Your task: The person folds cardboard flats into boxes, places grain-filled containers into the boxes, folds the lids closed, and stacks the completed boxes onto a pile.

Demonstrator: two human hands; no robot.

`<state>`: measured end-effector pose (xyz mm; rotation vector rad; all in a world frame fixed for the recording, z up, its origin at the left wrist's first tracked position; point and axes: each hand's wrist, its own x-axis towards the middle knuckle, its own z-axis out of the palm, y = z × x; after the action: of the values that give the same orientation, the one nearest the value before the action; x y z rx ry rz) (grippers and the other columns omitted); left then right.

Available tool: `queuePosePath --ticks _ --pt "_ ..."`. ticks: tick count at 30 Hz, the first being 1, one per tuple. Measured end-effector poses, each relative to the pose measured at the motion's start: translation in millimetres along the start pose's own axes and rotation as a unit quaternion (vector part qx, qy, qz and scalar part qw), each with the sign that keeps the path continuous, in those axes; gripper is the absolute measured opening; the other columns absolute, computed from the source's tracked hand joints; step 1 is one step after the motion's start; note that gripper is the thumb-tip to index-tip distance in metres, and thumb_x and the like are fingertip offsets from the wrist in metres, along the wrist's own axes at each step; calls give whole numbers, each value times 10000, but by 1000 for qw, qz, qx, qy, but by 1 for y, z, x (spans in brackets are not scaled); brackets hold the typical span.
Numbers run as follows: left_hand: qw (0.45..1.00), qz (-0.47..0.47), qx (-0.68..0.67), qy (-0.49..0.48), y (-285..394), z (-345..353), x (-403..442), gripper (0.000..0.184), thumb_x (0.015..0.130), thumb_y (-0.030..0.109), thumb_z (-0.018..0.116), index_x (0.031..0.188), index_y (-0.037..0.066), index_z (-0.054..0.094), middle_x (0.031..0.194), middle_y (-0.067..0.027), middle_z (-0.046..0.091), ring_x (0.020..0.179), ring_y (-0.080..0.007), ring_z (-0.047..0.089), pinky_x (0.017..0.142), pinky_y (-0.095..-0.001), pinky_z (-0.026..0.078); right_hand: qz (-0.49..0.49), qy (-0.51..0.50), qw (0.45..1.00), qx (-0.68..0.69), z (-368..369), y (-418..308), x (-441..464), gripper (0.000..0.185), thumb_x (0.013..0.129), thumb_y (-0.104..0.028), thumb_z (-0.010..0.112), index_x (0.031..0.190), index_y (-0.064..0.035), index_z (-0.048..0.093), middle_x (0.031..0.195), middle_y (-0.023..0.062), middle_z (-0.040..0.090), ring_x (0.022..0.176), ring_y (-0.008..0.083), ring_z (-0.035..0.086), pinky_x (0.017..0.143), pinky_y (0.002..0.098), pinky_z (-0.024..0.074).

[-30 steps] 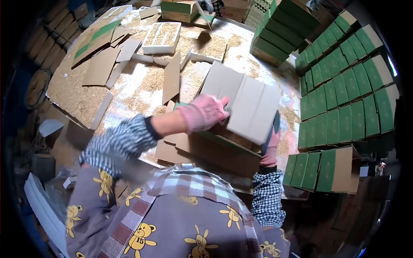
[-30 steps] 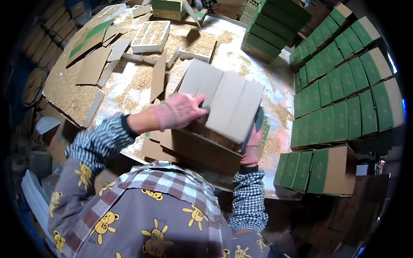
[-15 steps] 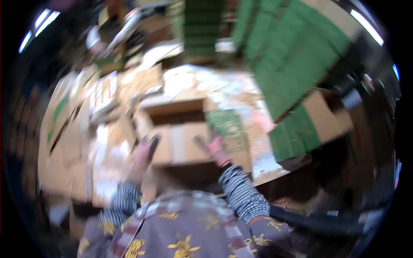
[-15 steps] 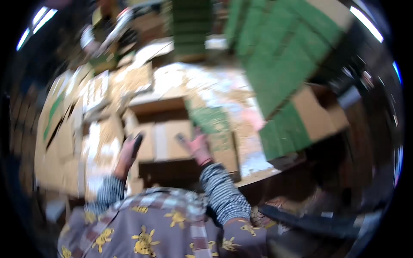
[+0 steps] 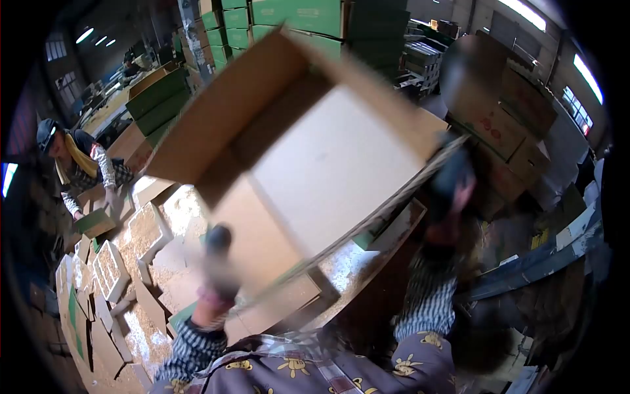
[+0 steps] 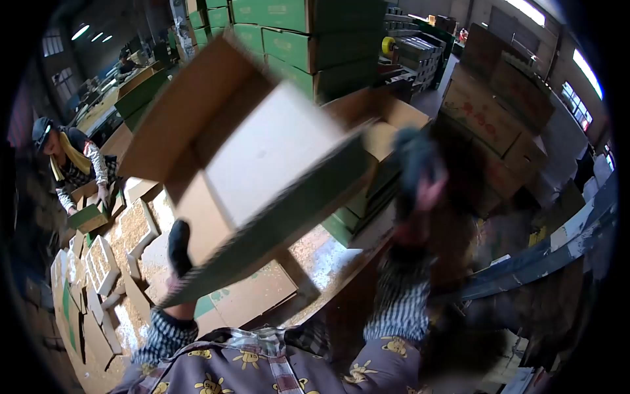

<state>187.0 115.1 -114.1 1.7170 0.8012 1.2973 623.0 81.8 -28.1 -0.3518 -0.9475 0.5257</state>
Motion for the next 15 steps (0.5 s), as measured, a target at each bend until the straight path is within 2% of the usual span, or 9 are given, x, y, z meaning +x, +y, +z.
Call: queuePosePath --ticks 1,3,4,6,7,9,12,14,15 --pt "993 -53 -99 44 -5 33 27 456 974 88 461 1395 -40 341 1265 -91 507 1226 -197 484 1094 -338 370 -99 88 954 -270 -28 -13 25 261 997 -182 457 1081 10 612 1051 99 640 905 171 613 831 316 504" --pt "961 -88 -260 43 68 118 79 482 990 166 480 1422 8 335 1327 -97 493 1250 -198 469 1090 -349 357 -15 73 995 -66 -143 27 62 317 1011 -218 425 1152 5 601 1140 112 625 979 183 602 880 316 491" --pt "935 -106 -337 46 104 160 104 496 998 206 490 1435 32 333 1358 -99 486 1261 -199 461 1087 -355 351 22 153 987 -36 -187 51 68 338 1015 -230 415 1188 1 590 1176 111 613 1012 189 594 900 322 483" --pt "907 -205 -367 -30 100 192 132 552 969 162 525 1463 88 289 1384 -108 445 1170 -243 533 935 -375 464 26 194 979 -55 -260 110 68 396 1015 -270 416 1274 2 540 1236 108 589 1062 204 584 925 334 473" --pt "889 -262 -365 -90 96 200 144 591 955 141 542 1477 116 267 1398 -113 425 1124 -265 569 859 -386 520 -7 156 982 -104 -292 134 68 441 1011 -296 427 1323 7 501 1260 106 577 1078 212 581 930 341 471" --pt "877 -290 -346 -167 83 209 161 606 940 126 561 1472 138 272 1402 -117 413 1078 -289 607 783 -397 579 13 158 985 -71 -271 122 70 451 1010 -323 431 1298 16 508 1235 112 582 1057 212 582 923 342 471" --pt "922 -172 -300 -172 39 222 178 522 938 146 568 1413 122 353 1375 -115 438 1074 -296 612 782 -400 585 80 176 981 -7 -220 102 42 482 1008 -376 438 1248 35 521 1186 123 593 1014 211 586 909 345 471" --pt "876 -251 -405 -73 42 242 187 459 941 218 569 1364 118 420 1223 -121 540 1005 -265 627 722 -387 571 14 206 948 -242 -205 99 47 486 997 -452 419 1187 -29 568 1135 78 616 972 212 604 864 339 494" --pt "891 -321 -322 -18 48 249 192 427 959 282 535 1338 101 457 1188 -119 548 1042 -220 591 700 -368 542 20 204 948 -244 -203 98 46 486 997 -452 419 1187 -29 568 1135 78 616 972 212 604 864 339 494"
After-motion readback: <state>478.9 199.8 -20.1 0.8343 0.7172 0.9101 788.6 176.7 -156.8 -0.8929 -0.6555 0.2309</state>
